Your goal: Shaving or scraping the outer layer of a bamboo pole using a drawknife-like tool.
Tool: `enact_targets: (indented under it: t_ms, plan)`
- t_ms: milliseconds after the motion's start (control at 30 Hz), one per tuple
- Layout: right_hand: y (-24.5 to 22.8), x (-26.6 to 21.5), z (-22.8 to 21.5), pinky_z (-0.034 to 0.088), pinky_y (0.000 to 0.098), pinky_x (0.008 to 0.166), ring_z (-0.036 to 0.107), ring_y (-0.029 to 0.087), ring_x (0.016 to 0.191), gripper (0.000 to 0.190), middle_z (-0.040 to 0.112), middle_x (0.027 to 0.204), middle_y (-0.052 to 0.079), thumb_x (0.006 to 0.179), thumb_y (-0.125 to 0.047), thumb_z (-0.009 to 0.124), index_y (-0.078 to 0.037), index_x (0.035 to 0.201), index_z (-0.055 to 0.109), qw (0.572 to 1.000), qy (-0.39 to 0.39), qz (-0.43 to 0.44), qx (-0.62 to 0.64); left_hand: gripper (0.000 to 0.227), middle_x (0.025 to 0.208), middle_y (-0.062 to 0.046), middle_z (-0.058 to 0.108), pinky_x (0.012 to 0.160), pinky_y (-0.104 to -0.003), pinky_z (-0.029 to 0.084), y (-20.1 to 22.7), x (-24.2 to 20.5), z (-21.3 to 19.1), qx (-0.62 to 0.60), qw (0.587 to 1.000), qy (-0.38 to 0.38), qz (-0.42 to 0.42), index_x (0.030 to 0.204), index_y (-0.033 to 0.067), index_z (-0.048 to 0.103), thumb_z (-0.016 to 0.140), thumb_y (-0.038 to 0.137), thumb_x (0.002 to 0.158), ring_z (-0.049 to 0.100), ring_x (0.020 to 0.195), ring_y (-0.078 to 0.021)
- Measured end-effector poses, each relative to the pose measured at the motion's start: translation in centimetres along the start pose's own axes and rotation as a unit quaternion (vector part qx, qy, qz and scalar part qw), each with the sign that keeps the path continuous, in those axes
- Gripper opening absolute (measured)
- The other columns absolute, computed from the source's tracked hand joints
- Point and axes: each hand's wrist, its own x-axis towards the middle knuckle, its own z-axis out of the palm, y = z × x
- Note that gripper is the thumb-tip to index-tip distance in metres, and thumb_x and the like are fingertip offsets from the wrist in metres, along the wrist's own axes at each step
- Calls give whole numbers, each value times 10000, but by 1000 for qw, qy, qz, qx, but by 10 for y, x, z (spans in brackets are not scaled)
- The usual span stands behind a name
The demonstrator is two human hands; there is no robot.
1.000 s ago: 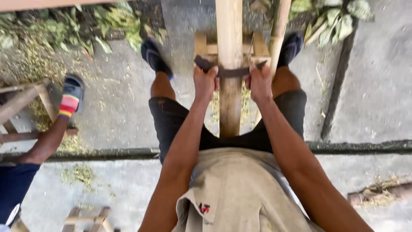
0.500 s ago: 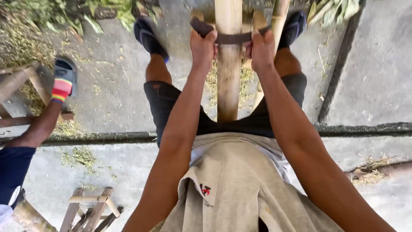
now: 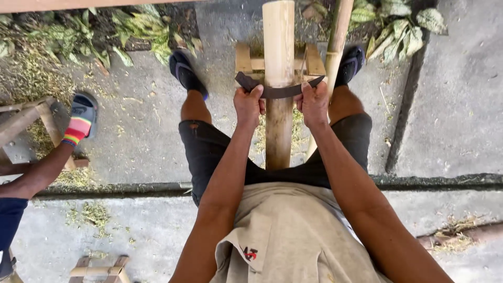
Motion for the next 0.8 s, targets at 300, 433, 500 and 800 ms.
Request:
enact_targets:
  t_ms: [300, 433, 500, 800]
  plan:
    - [-15, -14, 8, 419, 247, 368, 540, 82, 478, 171, 683, 729, 13, 992, -100, 480, -193, 1098, 577, 999, -2, 46, 25, 154, 640, -54, 565, 291, -325, 385, 8, 12, -1, 1, 1000, -19, 24, 1005, 23, 534, 664, 32, 922, 489, 350, -142]
    - [42, -13, -12, 411, 286, 403, 546, 132, 498, 284, 582, 663, 67, 1093, -89, 531, -26, 816, 531, 1000, -15, 1, -17, 165, 673, -74, 583, 313, -329, 397, -8, 0, -14, 40, 999, 7, -3, 996, -9, 536, 688, 34, 952, 493, 380, -140]
    - [21, 4, -2, 429, 260, 444, 552, 102, 551, 282, 619, 730, 48, 1161, -148, 531, -18, 912, 556, 999, -2, 39, -13, 156, 688, -83, 601, 307, -335, 398, -3, 2, -9, 38, 999, 3, 6, 1013, -8, 550, 684, 36, 948, 496, 379, -142]
    - [13, 23, 2, 415, 264, 414, 535, 90, 531, 123, 564, 722, 3, 1066, -78, 514, -94, 953, 469, 999, 14, 10, 51, 134, 700, -95, 602, 310, -342, 393, 11, 8, 3, 15, 999, -26, 28, 1032, -9, 559, 664, 6, 951, 507, 375, -168]
